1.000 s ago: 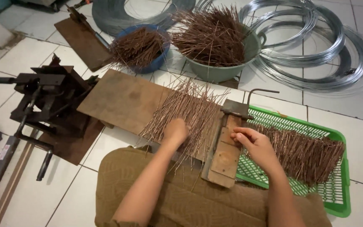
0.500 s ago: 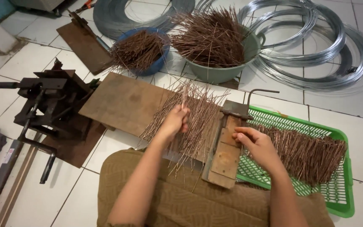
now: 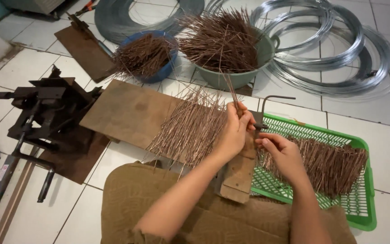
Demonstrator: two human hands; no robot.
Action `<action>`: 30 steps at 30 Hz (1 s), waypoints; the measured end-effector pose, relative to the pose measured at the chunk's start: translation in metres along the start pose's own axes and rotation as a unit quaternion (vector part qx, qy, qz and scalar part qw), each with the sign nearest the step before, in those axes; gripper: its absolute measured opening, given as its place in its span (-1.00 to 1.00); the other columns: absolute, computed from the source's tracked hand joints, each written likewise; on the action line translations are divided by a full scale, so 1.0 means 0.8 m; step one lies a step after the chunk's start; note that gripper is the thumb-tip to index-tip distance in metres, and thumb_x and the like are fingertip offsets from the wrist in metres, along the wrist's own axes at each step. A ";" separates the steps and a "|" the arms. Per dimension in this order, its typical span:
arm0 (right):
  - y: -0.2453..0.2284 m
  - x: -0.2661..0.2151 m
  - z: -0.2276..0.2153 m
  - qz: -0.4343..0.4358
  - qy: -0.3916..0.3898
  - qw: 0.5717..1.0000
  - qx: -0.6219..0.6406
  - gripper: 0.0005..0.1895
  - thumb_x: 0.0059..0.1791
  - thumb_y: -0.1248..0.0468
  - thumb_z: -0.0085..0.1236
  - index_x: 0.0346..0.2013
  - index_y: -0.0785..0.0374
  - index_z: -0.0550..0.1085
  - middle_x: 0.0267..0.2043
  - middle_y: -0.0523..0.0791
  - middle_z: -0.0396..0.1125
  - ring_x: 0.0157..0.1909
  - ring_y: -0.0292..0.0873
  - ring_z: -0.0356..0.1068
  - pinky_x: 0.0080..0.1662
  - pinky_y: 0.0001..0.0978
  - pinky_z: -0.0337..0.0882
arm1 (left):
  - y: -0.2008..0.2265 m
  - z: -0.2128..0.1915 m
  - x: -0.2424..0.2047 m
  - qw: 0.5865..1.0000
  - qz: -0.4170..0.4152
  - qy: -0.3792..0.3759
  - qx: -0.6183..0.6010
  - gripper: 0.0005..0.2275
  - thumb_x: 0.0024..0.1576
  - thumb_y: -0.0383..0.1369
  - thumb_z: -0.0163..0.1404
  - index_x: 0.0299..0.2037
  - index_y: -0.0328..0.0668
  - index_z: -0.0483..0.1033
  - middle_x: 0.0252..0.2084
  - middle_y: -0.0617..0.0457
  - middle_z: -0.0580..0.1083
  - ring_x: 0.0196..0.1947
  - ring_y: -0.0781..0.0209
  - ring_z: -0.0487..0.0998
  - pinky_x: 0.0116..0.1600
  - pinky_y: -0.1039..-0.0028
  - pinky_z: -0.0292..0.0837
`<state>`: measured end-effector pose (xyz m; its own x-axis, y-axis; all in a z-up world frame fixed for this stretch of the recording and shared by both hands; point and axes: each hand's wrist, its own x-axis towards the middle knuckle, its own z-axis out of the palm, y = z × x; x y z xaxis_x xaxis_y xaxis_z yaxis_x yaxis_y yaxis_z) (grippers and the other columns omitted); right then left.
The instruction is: Manually bending thin metal rods using a floor-mounted jig.
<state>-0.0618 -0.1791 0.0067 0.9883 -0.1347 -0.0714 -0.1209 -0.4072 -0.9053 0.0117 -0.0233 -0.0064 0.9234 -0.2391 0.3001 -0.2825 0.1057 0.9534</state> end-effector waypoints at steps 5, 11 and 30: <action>-0.005 -0.007 0.003 -0.010 -0.009 1.000 0.000 -0.65 0.10 0.17 0.08 0.11 0.27 0.57 -0.02 0.15 0.52 0.06 0.10 0.51 0.09 -0.05 0.47 | -0.003 -0.001 -0.004 0.999 0.012 -0.025 -0.024 -0.90 0.35 -0.51 -0.26 0.02 -0.21 0.22 -0.27 -0.07 0.55 -0.27 0.18 0.63 -0.12 0.48 0.53; 0.014 0.004 0.034 -0.003 -0.069 0.985 0.161 -0.61 0.13 0.24 -0.04 0.17 0.41 0.47 -0.02 0.13 0.51 -0.02 -0.05 0.50 0.01 -0.20 0.50 | -0.018 -0.003 0.001 0.937 -0.141 0.004 -0.320 -0.86 0.35 -0.52 -0.25 0.07 -0.14 0.19 0.08 -0.29 0.50 0.07 -0.01 0.57 0.08 0.42 0.52; -0.004 -0.014 0.024 0.082 -0.169 0.953 0.239 -0.64 0.05 0.35 0.04 0.03 0.63 0.49 -0.26 0.26 0.56 -0.38 0.06 0.61 -0.30 -0.21 0.61 | -0.037 -0.011 -0.031 0.853 -0.200 0.042 -0.481 -0.70 0.35 -0.50 -0.25 0.28 -0.09 0.17 0.35 -0.33 0.29 0.33 -0.18 0.33 0.34 0.17 0.34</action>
